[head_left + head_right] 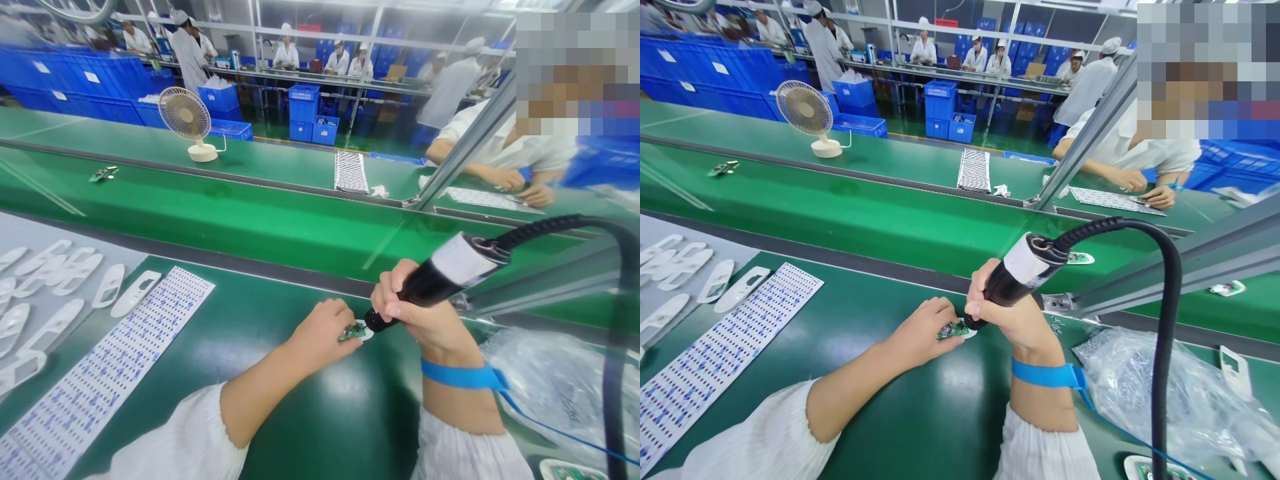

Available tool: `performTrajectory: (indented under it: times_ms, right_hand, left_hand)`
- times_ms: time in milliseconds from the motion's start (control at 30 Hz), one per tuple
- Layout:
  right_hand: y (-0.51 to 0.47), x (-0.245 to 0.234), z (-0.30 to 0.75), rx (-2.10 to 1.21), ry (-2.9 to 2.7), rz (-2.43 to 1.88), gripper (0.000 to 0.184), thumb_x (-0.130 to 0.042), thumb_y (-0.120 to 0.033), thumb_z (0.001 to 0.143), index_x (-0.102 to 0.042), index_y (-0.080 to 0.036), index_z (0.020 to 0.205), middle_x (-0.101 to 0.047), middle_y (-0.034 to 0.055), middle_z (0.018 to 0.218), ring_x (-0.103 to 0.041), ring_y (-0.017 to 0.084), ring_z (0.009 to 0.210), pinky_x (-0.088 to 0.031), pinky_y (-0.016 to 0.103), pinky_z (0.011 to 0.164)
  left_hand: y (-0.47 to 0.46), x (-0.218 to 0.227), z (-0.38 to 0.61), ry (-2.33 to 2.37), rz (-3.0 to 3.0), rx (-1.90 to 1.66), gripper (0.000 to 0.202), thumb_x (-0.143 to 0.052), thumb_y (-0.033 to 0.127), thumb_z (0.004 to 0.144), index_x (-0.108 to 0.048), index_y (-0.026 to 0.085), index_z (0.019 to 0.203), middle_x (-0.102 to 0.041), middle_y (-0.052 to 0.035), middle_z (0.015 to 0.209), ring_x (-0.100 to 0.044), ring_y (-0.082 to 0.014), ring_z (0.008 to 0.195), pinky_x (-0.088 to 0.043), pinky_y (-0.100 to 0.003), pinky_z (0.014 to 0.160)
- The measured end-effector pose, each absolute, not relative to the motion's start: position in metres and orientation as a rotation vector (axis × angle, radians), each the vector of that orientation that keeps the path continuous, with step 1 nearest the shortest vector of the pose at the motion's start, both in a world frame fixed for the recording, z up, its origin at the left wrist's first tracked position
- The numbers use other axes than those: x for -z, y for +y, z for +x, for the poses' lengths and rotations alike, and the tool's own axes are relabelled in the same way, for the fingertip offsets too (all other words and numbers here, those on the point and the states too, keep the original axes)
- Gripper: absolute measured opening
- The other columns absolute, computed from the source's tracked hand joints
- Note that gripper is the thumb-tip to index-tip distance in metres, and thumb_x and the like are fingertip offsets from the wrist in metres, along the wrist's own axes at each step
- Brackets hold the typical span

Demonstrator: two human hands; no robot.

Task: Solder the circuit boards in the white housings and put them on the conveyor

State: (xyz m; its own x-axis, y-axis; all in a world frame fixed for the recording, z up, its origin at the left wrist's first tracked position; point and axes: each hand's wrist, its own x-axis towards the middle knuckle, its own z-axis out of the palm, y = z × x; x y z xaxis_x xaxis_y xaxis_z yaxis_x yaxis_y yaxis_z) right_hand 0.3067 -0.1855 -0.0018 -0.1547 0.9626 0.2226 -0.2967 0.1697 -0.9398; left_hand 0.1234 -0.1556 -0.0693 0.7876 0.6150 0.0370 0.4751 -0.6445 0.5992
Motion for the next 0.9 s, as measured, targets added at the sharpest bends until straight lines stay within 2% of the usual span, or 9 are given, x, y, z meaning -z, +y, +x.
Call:
performTrajectory:
  times_ms: [200,333,433,633,800,900]
  right_hand:
    - [-0.184,0.005,0.305,-1.303,-1.196,-0.775,0.025,-0.081,-0.019,0.078,-0.058,-0.027,0.087,-0.055,-0.0063,0.068,-0.055,0.014,0.057,-0.041,0.03,0.055]
    - [-0.186,0.001,0.314,-1.251,-1.163,-0.73,0.028,-0.082,-0.033,0.078,-0.062,-0.028,0.097,-0.053,-0.0067,0.062,-0.053,0.014,0.052,-0.041,0.031,0.054]
    - [-0.197,-0.009,0.335,-1.044,-1.035,-0.705,0.028,-0.08,-0.041,0.078,-0.063,-0.029,0.097,-0.047,-0.0084,0.057,-0.047,0.012,0.045,-0.039,0.03,0.051]
    - [-0.216,-0.015,0.378,-0.634,-0.795,-0.978,0.021,-0.08,-0.029,0.074,-0.061,-0.025,0.082,-0.05,-0.006,0.057,-0.051,0.014,0.046,-0.042,0.031,0.05]
    - [-0.213,-0.007,0.382,-0.602,-0.772,-1.099,0.023,-0.082,-0.026,0.073,-0.062,-0.023,0.083,-0.054,-0.0053,0.058,-0.054,0.015,0.047,-0.042,0.031,0.051]
    - [-0.211,-0.004,0.38,-0.633,-0.787,-1.133,0.023,-0.082,-0.028,0.074,-0.061,-0.022,0.083,-0.055,-0.0048,0.058,-0.053,0.015,0.048,-0.042,0.031,0.052]
  left_hand:
    - [-0.154,0.074,0.122,0.799,2.399,-0.383,0.023,-0.077,0.031,0.083,-0.061,0.019,0.092,-0.063,-0.0056,0.1,-0.059,-0.0245,0.094,-0.046,-0.037,0.081]
    - [-0.157,0.076,0.119,0.756,2.405,-0.425,0.026,-0.079,0.032,0.081,-0.059,0.02,0.091,-0.063,-0.005,0.1,-0.058,-0.0238,0.093,-0.046,-0.037,0.081]
    - [-0.157,0.079,0.116,0.722,2.405,-0.461,0.021,-0.076,0.028,0.084,-0.057,0.02,0.088,-0.063,-0.0046,0.1,-0.058,-0.0223,0.091,-0.046,-0.035,0.079]
    - [-0.077,0.076,0.132,0.776,2.46,-0.648,0.018,-0.072,0.032,0.086,-0.059,0.019,0.087,-0.06,-0.0034,0.09,-0.057,-0.0203,0.085,-0.046,-0.032,0.076]
    - [0.029,0.064,0.163,1.171,2.463,-0.641,0.022,-0.072,0.037,0.085,-0.06,0.019,0.083,-0.059,-0.0039,0.087,-0.056,-0.021,0.085,-0.045,-0.033,0.08]
    - [0.055,0.063,0.169,1.275,2.425,-0.64,0.021,-0.072,0.036,0.085,-0.06,0.018,0.084,-0.06,-0.0059,0.089,-0.057,-0.0232,0.087,-0.046,-0.034,0.081]
